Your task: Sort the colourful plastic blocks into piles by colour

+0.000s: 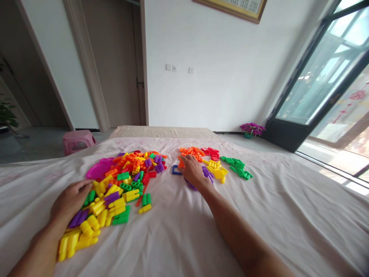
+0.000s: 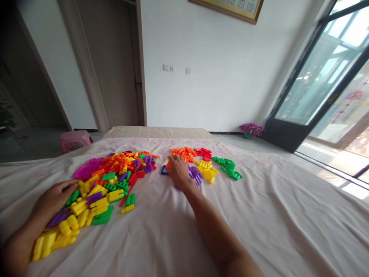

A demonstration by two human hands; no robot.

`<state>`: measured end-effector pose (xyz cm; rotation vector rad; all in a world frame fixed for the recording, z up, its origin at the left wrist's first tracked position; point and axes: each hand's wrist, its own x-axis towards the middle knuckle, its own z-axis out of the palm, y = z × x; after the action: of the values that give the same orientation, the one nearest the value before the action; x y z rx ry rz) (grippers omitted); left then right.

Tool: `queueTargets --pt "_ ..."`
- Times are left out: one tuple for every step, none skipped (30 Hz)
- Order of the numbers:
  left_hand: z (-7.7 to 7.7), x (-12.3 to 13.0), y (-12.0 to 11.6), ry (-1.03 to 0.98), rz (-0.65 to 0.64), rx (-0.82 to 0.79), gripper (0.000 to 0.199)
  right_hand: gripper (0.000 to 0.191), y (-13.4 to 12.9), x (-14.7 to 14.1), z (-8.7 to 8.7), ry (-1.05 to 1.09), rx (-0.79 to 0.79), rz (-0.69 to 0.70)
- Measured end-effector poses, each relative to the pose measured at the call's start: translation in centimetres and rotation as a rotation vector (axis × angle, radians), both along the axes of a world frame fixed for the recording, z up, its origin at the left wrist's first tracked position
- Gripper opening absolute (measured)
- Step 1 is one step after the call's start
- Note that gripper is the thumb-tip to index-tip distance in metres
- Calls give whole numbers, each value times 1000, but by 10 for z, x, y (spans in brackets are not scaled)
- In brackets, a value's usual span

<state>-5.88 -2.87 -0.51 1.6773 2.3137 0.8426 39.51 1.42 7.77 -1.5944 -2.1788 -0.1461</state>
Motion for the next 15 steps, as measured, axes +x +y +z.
queueTargets --pt "1 0 0 -5 1 -13 51 53 6 4 0 77 63 -41" --pt "1 0 -1 -11 1 -29 52 57 11 8 0 158 132 -74" --pt "2 1 -1 -17 1 -44 52 60 16 10 0 237 198 -91" --pt "3 1 -2 -21 -1 -52 53 61 19 12 -1 307 251 -90" --pt "3 1 -2 -25 -3 -60 53 60 21 12 -2 362 288 -71" --pt "4 1 -2 -27 -4 -67 54 57 20 11 -4 399 307 -36" --pt "4 1 -2 -27 -1 -72 54 52 18 7 -5 416 302 13" --pt "5 1 -3 -25 4 -79 55 46 13 1 -7 416 274 76" --pt "5 2 -3 -22 8 -85 55 41 7 -6 -8 402 227 154" --pt "6 2 -4 -19 14 -88 55 37 0 -14 -10 378 166 244" --pt "7 3 -4 -17 19 -88 55 35 -8 -22 -11 350 100 340" --pt "8 4 -5 -16 18 -88 54 35 -16 -31 -13 318 35 435" --pt "8 4 -5 -18 13 -86 54 36 -24 -39 -15 284 -23 527" --pt "9 4 -5 -22 8 -86 55 37 -32 -47 -17 248 -73 610" --pt "9 5 -6 -26 5 -85 55 39 -39 -54 -19 211 -116 681"
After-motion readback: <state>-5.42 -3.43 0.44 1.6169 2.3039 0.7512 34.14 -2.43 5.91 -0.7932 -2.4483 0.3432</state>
